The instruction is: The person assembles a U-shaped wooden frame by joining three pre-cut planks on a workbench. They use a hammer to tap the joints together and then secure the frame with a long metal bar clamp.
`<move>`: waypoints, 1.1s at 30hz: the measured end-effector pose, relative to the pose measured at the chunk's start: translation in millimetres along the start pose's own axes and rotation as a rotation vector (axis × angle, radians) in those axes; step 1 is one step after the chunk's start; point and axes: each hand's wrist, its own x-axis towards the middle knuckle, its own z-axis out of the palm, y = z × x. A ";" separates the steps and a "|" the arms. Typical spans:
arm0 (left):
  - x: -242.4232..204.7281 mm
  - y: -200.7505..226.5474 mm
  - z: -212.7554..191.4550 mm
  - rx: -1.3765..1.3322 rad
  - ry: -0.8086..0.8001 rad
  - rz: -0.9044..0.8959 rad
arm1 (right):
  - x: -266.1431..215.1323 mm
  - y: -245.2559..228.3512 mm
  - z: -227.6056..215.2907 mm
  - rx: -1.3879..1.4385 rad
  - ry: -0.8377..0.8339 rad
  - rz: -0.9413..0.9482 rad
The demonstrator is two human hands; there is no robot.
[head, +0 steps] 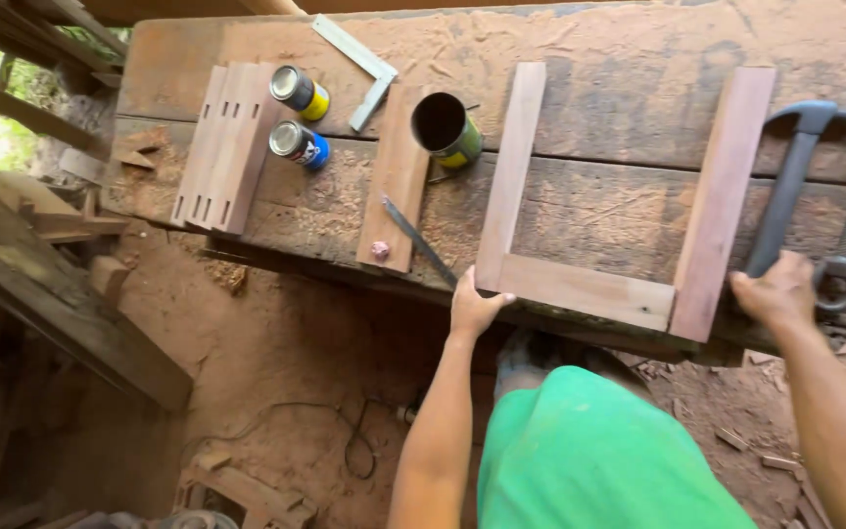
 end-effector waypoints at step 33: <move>58.2 -32.3 24.5 0.338 -0.048 -0.351 | -173.2 37.2 42.9 0.877 -0.143 0.474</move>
